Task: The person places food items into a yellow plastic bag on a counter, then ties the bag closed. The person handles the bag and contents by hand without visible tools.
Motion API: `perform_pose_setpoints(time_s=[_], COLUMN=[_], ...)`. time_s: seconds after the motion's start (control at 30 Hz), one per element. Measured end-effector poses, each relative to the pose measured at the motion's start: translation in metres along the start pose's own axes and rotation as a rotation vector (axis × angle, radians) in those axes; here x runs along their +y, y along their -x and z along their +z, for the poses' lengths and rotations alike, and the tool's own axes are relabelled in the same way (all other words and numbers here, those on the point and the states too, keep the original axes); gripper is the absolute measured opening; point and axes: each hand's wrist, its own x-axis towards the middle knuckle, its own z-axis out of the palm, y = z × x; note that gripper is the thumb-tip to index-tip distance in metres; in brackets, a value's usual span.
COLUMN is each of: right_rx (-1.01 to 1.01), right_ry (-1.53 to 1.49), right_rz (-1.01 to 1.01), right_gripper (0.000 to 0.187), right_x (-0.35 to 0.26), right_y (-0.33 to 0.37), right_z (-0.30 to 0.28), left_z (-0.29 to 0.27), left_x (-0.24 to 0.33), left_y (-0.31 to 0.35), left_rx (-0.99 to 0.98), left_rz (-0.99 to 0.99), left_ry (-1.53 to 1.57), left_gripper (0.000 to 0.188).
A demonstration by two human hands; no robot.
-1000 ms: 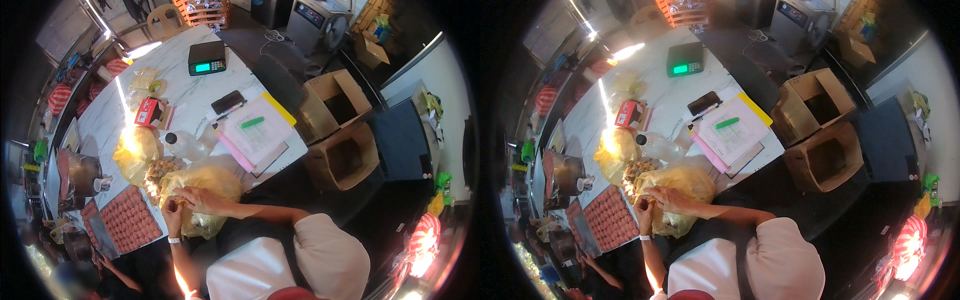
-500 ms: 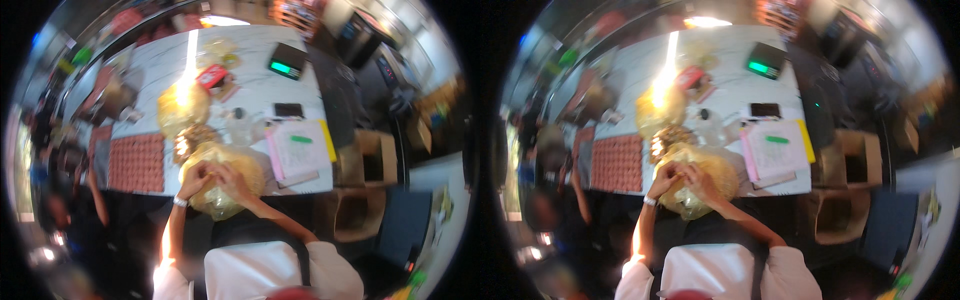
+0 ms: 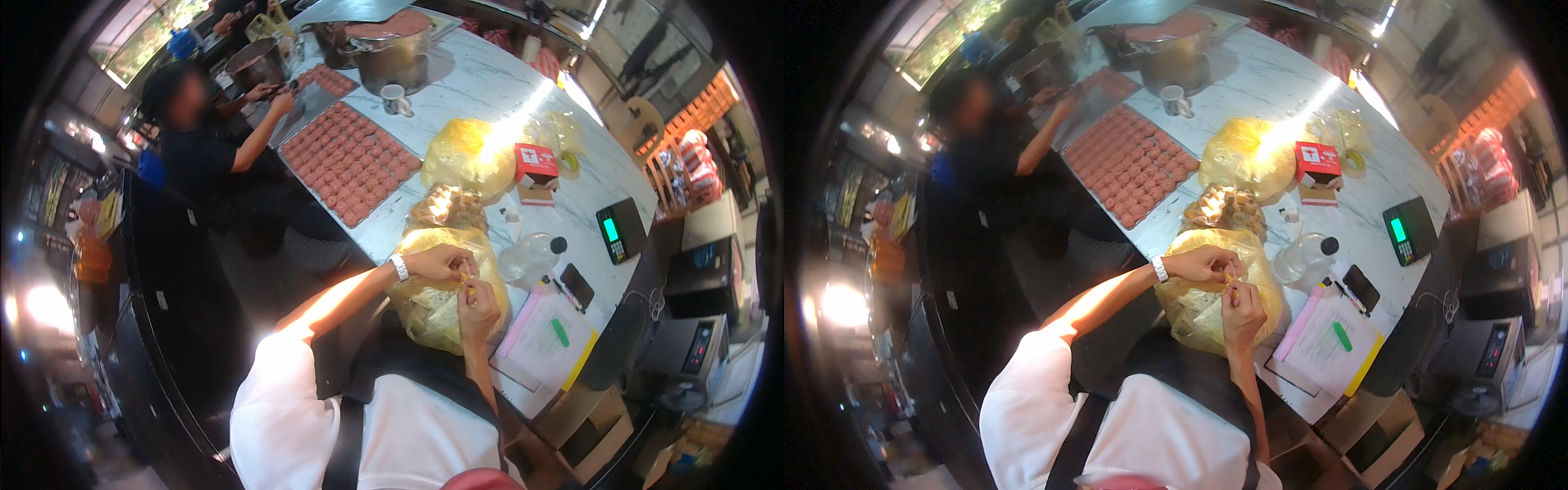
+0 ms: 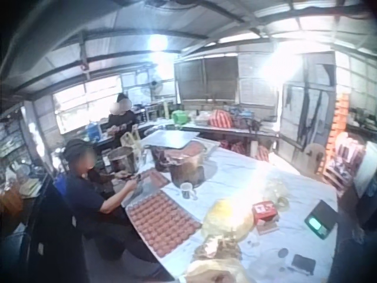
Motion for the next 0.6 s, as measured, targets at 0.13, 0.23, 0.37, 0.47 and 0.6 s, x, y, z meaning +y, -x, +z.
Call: perform_pose_setpoints(time_s=[0.13,0.23,0.37,0.47,0.6], right_rx=[-0.005,-0.004,-0.018,-0.043,-0.043], right_ry=[0.028,0.029,0.064,0.077,0.078], right_rz=[-0.047,-0.077,-0.101,-0.093,-0.042], right_gripper=[0.014,0.014,0.016,0.018,0.019], right_x=[0.0,-0.001,-0.004,-0.002,0.002], right_y=[-0.001,-0.003,-0.001,-0.002,-0.006], right_z=[-0.002,-0.003,-0.004,-0.003,0.0], left_z=[0.001,0.002,0.004,0.007,0.01], left_x=[-0.007,-0.011,-0.015,-0.017,-0.017], left_y=[-0.002,-0.005,-0.008,-0.009,-0.008], left_rx=[0.007,0.019,0.034,0.061,0.104], left_rz=[0.079,0.014,0.025,-0.004,-0.001], left_ry=[0.059,0.059,0.104,0.048,0.077], left_gripper=[0.022,0.021,0.021,0.019,0.017])
